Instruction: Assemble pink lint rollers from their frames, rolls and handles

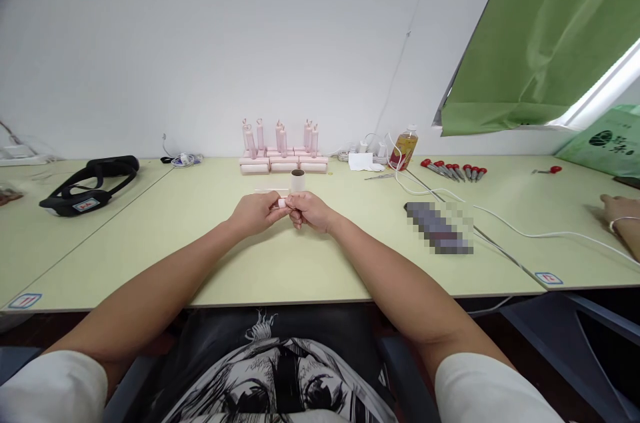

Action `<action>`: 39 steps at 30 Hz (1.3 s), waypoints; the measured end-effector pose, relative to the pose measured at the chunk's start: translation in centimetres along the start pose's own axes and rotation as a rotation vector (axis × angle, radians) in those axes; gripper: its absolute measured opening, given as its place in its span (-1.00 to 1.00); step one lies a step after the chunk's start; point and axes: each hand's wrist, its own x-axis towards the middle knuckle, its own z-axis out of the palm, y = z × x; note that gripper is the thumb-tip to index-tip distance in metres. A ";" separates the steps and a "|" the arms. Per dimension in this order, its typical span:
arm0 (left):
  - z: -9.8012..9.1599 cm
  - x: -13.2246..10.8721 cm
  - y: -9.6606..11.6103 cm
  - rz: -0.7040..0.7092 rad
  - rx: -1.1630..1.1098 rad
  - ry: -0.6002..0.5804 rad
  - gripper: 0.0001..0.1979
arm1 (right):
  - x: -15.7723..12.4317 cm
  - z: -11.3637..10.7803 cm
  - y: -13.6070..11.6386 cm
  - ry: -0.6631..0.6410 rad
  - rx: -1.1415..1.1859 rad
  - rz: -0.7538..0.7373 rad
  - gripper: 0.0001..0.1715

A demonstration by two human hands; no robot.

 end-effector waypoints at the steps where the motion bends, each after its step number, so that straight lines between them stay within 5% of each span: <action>1: 0.0 0.0 0.1 -0.012 -0.023 -0.009 -0.57 | 0.0 -0.1 0.0 -0.007 -0.006 -0.004 -0.56; 9: 0.2 0.2 0.3 -0.037 -0.331 -0.061 -0.51 | -0.2 -0.6 0.0 -0.067 -0.050 -0.032 -0.56; 16: -1.4 0.5 -2.8 -0.173 -0.591 0.139 -0.52 | -0.8 -1.8 -1.3 0.095 -0.115 -0.189 -0.55; 23: -0.9 0.1 -3.3 -0.073 -0.989 -0.104 -0.81 | -0.4 -1.3 0.0 0.122 -0.312 -0.105 -0.64; 29: -1.3 -0.1 -3.2 -0.026 -0.838 -0.196 -0.65 | -0.5 -0.9 0.2 0.167 -0.654 -0.070 -0.73; 33: -1.7 -0.1 -4.1 -0.014 -0.703 -0.168 -0.60 | -0.2 -2.0 0.1 0.352 -0.786 -0.062 -0.79; 39: -2.9 -0.2 -4.7 -0.112 -0.820 -0.198 -0.53 | 0.2 -3.9 0.5 0.568 -0.905 0.024 -0.88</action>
